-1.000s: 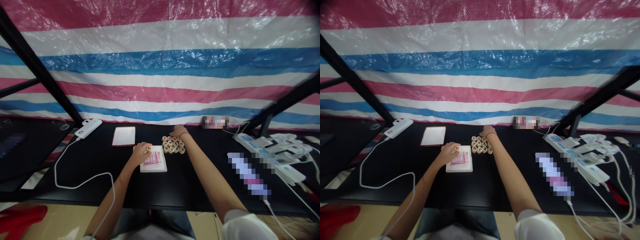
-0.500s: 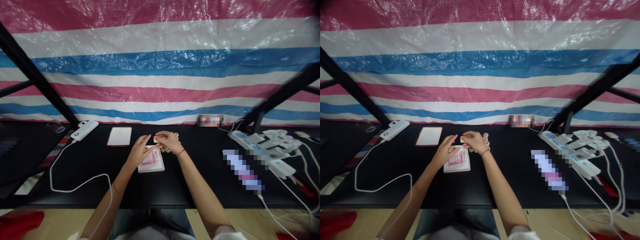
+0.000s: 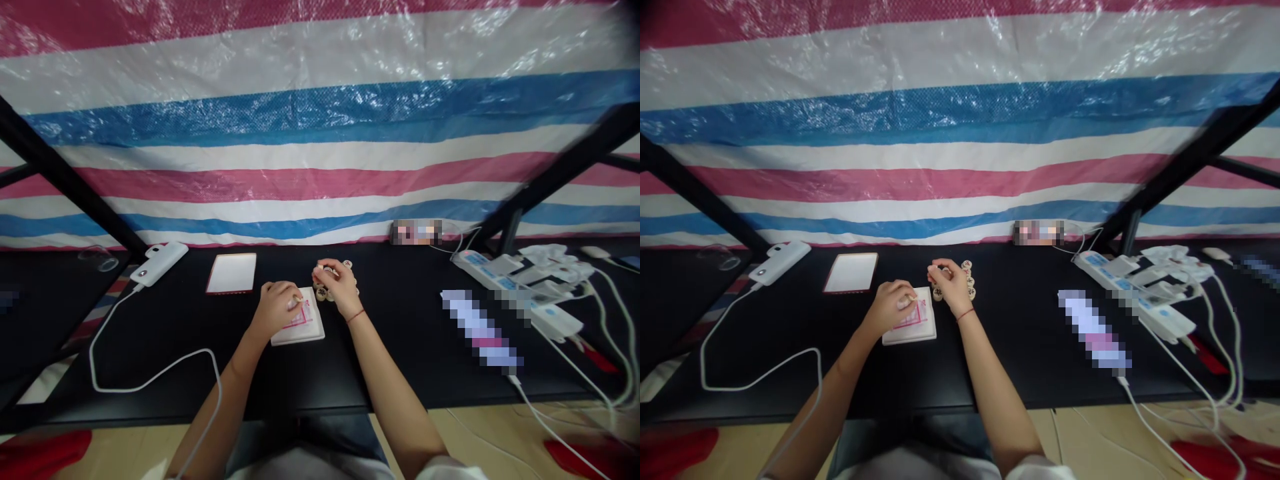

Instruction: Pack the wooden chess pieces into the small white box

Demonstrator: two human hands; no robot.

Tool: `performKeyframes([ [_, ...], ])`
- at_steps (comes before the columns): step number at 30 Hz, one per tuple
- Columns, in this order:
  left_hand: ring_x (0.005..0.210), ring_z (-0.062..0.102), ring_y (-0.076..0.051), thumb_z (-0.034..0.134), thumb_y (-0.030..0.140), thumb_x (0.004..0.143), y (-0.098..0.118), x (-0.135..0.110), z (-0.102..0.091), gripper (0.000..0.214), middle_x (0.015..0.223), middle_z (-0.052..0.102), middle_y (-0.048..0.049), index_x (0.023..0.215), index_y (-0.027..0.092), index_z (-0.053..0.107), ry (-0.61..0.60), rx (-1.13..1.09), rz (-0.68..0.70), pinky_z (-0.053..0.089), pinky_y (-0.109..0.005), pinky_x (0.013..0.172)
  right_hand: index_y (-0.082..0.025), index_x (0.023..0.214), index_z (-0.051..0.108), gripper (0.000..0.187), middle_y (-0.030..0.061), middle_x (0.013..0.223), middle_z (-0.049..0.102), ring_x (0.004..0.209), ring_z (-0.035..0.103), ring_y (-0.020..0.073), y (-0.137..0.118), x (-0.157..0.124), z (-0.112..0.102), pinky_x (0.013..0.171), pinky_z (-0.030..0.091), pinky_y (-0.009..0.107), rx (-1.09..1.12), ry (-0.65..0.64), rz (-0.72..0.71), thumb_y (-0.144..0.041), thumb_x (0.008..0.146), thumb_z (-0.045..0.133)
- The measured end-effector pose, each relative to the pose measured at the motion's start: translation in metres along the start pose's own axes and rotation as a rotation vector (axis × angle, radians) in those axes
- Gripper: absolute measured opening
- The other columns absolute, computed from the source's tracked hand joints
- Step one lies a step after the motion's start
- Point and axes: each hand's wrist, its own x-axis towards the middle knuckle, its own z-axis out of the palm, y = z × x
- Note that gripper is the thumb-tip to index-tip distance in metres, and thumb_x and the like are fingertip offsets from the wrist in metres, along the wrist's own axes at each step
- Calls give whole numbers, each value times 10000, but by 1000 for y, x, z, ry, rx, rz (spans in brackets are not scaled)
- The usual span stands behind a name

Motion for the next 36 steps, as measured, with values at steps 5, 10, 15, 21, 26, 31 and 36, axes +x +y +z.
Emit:
performKeyframes([
  [5, 1041, 550, -229, 598, 207, 809, 3, -1, 2, 70, 1042, 672, -28, 841, 242, 649, -76, 175, -60, 339, -428, 941, -218, 952, 626, 294, 25, 840, 670, 750, 659, 157, 5, -7, -2, 674, 552, 282, -167, -105, -78, -366, 712, 709],
  [10, 1113, 537, -248, 582, 287, 838, -3, -4, 2, 293, 1221, 610, -63, 1127, 251, 611, -67, 219, -106, 376, -401, 922, -201, 1019, 627, 245, 80, 1043, 653, 777, 632, 161, 7, -21, 2, 686, 533, 301, -592, -237, -385, -232, 779, 593],
  [15, 1098, 568, -251, 581, 292, 840, -12, -6, 5, 382, 1189, 650, -66, 1218, 234, 566, -126, 152, -134, 401, -400, 936, -206, 874, 637, 105, 58, 938, 691, 891, 610, 205, 11, -27, 4, 845, 480, 371, -889, -387, -578, -141, 804, 593],
  [21, 1116, 557, -251, 588, 237, 793, -17, -7, 4, 487, 1233, 627, -72, 1277, 227, 532, -141, 93, -146, 400, -400, 959, -228, 848, 675, 83, 47, 960, 698, 939, 571, 219, 14, -26, 7, 878, 449, 395, -1006, -437, -619, -166, 792, 665],
  [26, 1072, 562, -254, 601, 305, 816, -8, -4, 2, 447, 1179, 642, -59, 1258, 256, 556, -140, 128, -150, 399, -397, 923, -228, 969, 680, 150, 70, 1058, 667, 1020, 583, 225, 7, -18, -3, 933, 445, 402, -867, -270, -643, -260, 848, 598],
  [31, 1010, 561, -275, 625, 393, 825, 2, 4, 8, 359, 1099, 652, -73, 1153, 246, 628, -157, 251, -164, 400, -398, 858, -143, 975, 679, 239, 132, 1012, 655, 920, 611, 247, -5, 24, -40, 883, 465, 389, -1101, 204, -368, -255, 832, 524],
  [36, 966, 560, -246, 565, 299, 866, 1, 5, 10, 227, 1064, 648, -52, 1075, 265, 649, -149, 275, -136, 392, -370, 816, -163, 1051, 683, 306, 152, 1102, 653, 962, 636, 249, -12, 70, -58, 833, 476, 342, -1468, -21, 76, -324, 834, 540],
])
